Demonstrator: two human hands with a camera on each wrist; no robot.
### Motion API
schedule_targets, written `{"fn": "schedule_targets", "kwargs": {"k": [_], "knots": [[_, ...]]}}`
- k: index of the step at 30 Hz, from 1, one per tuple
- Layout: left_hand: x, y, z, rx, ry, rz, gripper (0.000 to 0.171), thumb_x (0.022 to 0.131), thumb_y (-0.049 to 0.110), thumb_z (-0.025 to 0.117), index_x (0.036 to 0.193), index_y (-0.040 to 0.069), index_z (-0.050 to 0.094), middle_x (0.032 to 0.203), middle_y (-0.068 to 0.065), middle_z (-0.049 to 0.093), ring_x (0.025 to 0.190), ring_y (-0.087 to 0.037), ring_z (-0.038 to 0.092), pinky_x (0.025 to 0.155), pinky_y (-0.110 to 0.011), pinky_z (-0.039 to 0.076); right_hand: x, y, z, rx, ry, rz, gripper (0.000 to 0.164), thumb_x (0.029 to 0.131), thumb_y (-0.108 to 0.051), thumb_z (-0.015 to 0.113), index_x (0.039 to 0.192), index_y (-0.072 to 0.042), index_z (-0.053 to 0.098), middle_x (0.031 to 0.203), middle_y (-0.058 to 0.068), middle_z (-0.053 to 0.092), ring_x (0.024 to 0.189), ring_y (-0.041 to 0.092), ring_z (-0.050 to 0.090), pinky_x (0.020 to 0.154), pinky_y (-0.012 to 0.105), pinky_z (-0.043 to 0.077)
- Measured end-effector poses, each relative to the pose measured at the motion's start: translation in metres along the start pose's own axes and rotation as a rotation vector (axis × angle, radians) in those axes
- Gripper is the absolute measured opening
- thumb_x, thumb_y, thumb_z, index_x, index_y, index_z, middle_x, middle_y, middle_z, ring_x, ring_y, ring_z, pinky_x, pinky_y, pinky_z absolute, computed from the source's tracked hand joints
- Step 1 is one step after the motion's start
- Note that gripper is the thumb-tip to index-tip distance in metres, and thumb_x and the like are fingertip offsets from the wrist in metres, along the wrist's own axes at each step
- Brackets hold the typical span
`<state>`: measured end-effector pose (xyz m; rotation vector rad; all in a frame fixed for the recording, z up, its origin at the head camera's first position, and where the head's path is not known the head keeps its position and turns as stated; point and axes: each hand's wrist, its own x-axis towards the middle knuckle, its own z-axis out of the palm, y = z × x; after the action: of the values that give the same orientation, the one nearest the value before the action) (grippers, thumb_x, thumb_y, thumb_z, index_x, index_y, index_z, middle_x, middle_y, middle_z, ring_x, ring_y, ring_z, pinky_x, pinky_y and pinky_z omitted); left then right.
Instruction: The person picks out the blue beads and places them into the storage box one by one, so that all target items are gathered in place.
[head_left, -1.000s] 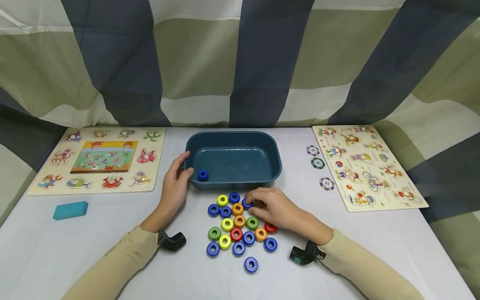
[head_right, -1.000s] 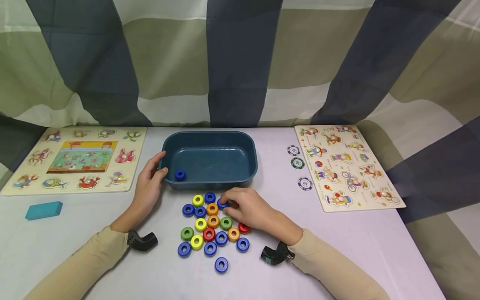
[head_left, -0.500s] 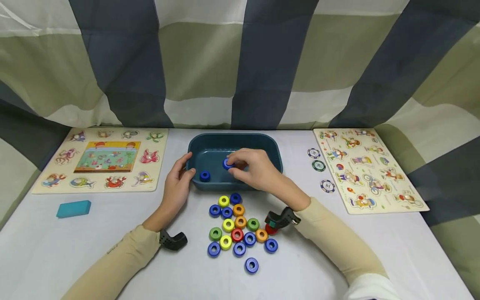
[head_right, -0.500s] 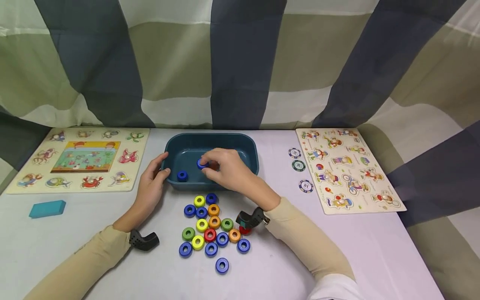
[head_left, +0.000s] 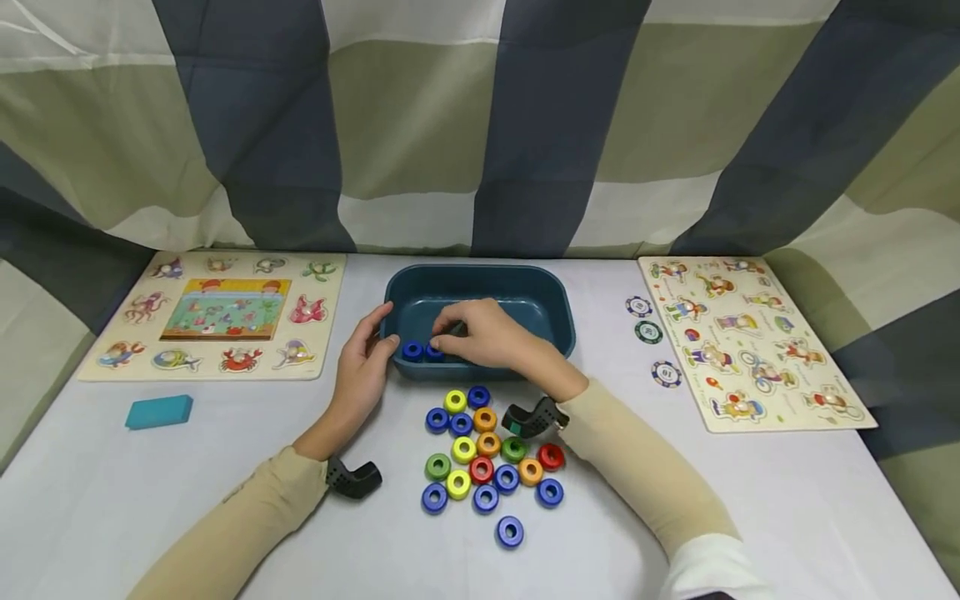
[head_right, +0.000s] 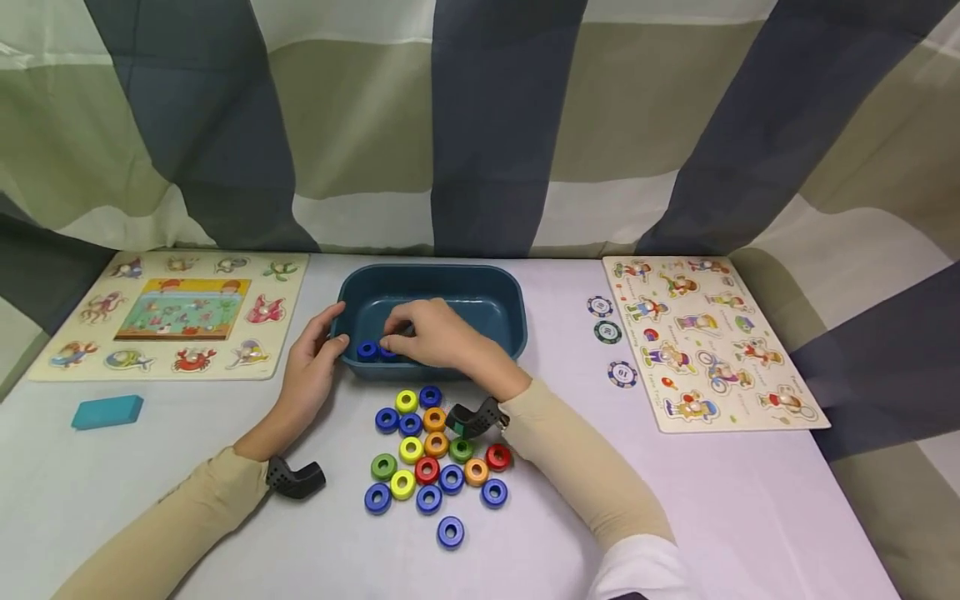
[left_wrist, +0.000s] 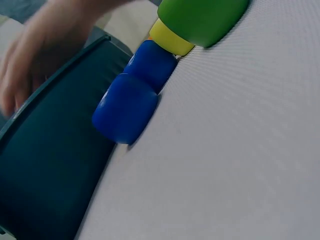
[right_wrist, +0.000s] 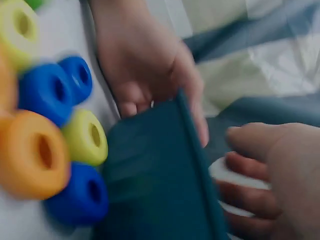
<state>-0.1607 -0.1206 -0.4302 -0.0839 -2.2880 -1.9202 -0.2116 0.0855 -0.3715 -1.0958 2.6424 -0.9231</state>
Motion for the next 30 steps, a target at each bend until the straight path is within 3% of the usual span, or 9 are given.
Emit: {"fn": "schedule_targets", "kwargs": {"k": [4, 6, 11, 15, 18, 21, 30], "knots": [[0.001, -0.001, 0.003, -0.007, -0.005, -0.003, 0.047, 0.098, 0.011, 0.048, 0.146, 0.011, 0.043, 0.155, -0.005, 0.037, 0.142, -0.019, 0.036, 0.117, -0.039, 0.034, -0.047, -0.005, -0.013, 0.022, 0.188, -0.155, 0.015, 0.090, -0.019, 0.068, 0.101, -0.010, 0.072, 0.096, 0.001, 0.073, 0.082, 0.008, 0.063, 0.076, 0.034, 0.058], [0.001, -0.002, 0.004, -0.005, -0.005, 0.001, 0.048, 0.098, 0.010, 0.048, 0.146, 0.011, 0.043, 0.155, -0.006, 0.038, 0.143, -0.020, 0.036, 0.117, -0.040, 0.033, -0.071, -0.005, -0.015, 0.029, 0.232, -0.216, 0.012, 0.088, -0.016, 0.069, 0.099, -0.011, 0.072, 0.094, 0.001, 0.072, 0.080, 0.007, 0.063, 0.073, 0.032, 0.058], [0.003, -0.002, 0.002, 0.011, 0.009, 0.014, 0.048, 0.098, 0.010, 0.049, 0.145, 0.011, 0.044, 0.154, -0.005, 0.039, 0.144, -0.019, 0.034, 0.118, -0.040, 0.033, -0.105, -0.001, -0.010, 0.046, 0.183, -0.221, 0.012, 0.087, -0.012, 0.069, 0.098, -0.010, 0.072, 0.094, 0.000, 0.072, 0.078, 0.003, 0.057, 0.068, 0.024, 0.056], [0.003, -0.001, 0.000, 0.011, 0.011, 0.008, 0.047, 0.098, 0.011, 0.049, 0.145, 0.012, 0.045, 0.154, -0.003, 0.040, 0.143, -0.016, 0.035, 0.117, -0.037, 0.033, -0.107, 0.001, 0.000, 0.039, 0.106, -0.188, 0.018, 0.089, -0.013, 0.066, 0.106, -0.007, 0.072, 0.106, 0.003, 0.071, 0.086, 0.007, 0.062, 0.075, 0.027, 0.058], [0.004, 0.000, 0.001, 0.004, 0.003, 0.008, 0.047, 0.098, 0.011, 0.049, 0.145, 0.012, 0.044, 0.154, -0.003, 0.039, 0.142, -0.016, 0.035, 0.117, -0.038, 0.033, -0.105, 0.001, 0.009, -0.049, 0.046, -0.169, 0.026, 0.092, -0.012, 0.061, 0.116, -0.007, 0.070, 0.122, 0.008, 0.067, 0.107, 0.017, 0.065, 0.089, 0.033, 0.057], [0.004, 0.001, 0.002, -0.005, 0.003, 0.008, 0.047, 0.098, 0.010, 0.049, 0.145, 0.012, 0.045, 0.154, -0.004, 0.039, 0.142, -0.017, 0.036, 0.117, -0.038, 0.034, -0.104, 0.003, 0.016, -0.165, 0.009, -0.157, 0.030, 0.094, -0.009, 0.058, 0.122, -0.007, 0.068, 0.132, 0.011, 0.062, 0.123, 0.024, 0.059, 0.100, 0.038, 0.052], [0.001, 0.001, -0.001, -0.012, 0.007, 0.012, 0.046, 0.098, 0.010, 0.050, 0.144, 0.010, 0.045, 0.153, -0.006, 0.041, 0.141, -0.020, 0.038, 0.117, -0.038, 0.033, -0.101, 0.009, 0.024, -0.214, 0.063, -0.148, 0.012, 0.086, -0.017, 0.073, 0.097, -0.011, 0.071, 0.102, 0.000, 0.066, 0.091, 0.010, 0.063, 0.081, 0.025, 0.057]]}}
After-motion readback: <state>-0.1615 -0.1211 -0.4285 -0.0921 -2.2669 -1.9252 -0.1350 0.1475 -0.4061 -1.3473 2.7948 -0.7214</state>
